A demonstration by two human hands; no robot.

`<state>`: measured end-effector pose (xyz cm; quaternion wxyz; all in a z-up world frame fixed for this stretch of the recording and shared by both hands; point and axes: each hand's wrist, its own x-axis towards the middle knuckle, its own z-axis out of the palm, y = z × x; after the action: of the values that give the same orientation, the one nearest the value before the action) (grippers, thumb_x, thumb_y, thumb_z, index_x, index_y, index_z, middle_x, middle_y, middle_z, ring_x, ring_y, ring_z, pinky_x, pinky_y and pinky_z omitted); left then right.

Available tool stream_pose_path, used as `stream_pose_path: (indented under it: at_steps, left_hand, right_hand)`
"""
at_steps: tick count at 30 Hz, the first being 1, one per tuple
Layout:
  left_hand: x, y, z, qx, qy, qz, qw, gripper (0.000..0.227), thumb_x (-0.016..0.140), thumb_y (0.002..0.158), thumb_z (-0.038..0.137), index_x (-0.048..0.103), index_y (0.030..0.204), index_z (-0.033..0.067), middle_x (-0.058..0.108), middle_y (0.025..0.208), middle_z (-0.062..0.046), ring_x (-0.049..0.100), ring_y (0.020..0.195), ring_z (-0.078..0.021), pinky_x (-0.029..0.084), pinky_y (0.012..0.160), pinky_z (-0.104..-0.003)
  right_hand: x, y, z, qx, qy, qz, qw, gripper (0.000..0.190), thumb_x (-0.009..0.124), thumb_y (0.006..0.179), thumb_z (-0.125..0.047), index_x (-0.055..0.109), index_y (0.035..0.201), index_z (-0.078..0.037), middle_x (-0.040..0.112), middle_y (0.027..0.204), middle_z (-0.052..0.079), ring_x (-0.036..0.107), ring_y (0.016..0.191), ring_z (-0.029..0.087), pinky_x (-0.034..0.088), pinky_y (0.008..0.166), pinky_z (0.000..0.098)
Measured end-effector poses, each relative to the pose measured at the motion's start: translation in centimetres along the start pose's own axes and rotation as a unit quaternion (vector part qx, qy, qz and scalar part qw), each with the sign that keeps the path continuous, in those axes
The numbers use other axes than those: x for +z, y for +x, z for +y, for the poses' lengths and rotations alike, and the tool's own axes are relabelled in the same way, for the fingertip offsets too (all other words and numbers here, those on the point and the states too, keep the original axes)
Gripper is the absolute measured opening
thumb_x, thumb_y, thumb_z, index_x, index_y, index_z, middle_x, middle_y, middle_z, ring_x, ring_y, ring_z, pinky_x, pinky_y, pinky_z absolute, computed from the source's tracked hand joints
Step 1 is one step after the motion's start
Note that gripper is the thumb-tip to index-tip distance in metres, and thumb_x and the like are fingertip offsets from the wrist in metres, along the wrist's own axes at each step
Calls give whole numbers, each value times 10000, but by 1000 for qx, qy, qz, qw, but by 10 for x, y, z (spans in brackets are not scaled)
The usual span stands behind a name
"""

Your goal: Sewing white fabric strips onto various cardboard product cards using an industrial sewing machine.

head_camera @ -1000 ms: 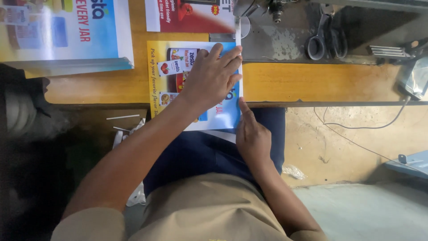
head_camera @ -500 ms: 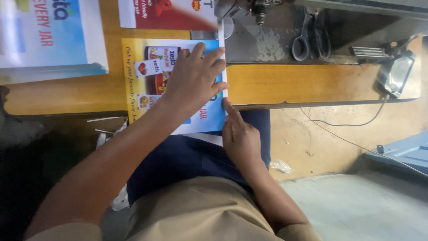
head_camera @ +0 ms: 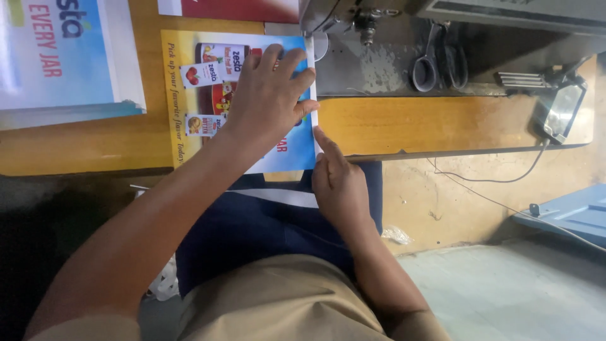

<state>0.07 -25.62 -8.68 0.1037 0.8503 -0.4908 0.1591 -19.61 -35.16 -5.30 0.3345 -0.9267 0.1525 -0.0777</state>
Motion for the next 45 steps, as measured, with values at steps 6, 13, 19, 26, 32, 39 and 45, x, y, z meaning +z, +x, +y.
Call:
stream_pose_path:
  at_steps: [6,13,19,26,32,39,45]
  left_hand:
    - [2,5,-9,-17,-31,23,999,504,828,976,588,756,1295,204,624,1318,-62,557,1246,-309,503,958,-502]
    - [2,6,-18,39,-88,89,991,389,945,945,428,751,1137,151,599,1386,-89,559,1253,-314,481,912,-510]
    - [3,3,-16,104,-141,99,979,351,764,1087,490,767,1055,140,734,1291,-62,654,1172,-288,477,893,-481]
    - [5,0,-16,97,-152,79,980,420,859,990,532,760,1088,136,722,1311,-61,635,1188,-299,465,940,-506]
    - [15,-12,-8,93,-185,-5,978,495,830,1011,449,706,1294,63,584,1514,-183,468,1446,-419,345,1202,-639]
    - [5,-41,15,96,-173,12,980,556,699,984,599,669,1229,101,640,1298,-147,571,1302,-391,487,991,-545]
    - [8,-39,12,76,-175,17,982,530,612,1020,641,659,1235,158,633,1335,-123,583,1318,-402,490,970,-549]
  right_hand:
    - [-13,11,-27,196,101,-87,971,548,399,1069,-244,539,1594,-169,720,663,-5,689,657,171,559,702,356]
    - [20,-29,2,138,290,-20,947,539,415,1162,-279,376,1695,-219,548,674,16,514,628,108,452,603,272]
    - [12,-38,-10,156,165,-35,973,558,396,1143,-353,394,1688,-231,574,672,6,546,621,129,500,666,298]
    - [17,-48,-8,140,80,-36,986,569,335,1144,-356,352,1701,-243,644,683,-19,603,569,153,509,637,324]
    - [21,-59,12,-28,-147,19,988,621,549,1080,-62,452,1678,-198,508,601,66,443,462,307,373,472,461]
    - [13,-52,-4,-2,-198,21,980,576,519,1044,-165,560,1616,-211,718,607,78,742,611,361,587,570,522]
    - [9,-46,-6,13,-151,19,988,539,542,1037,-165,605,1569,-223,731,627,139,745,654,407,588,586,563]
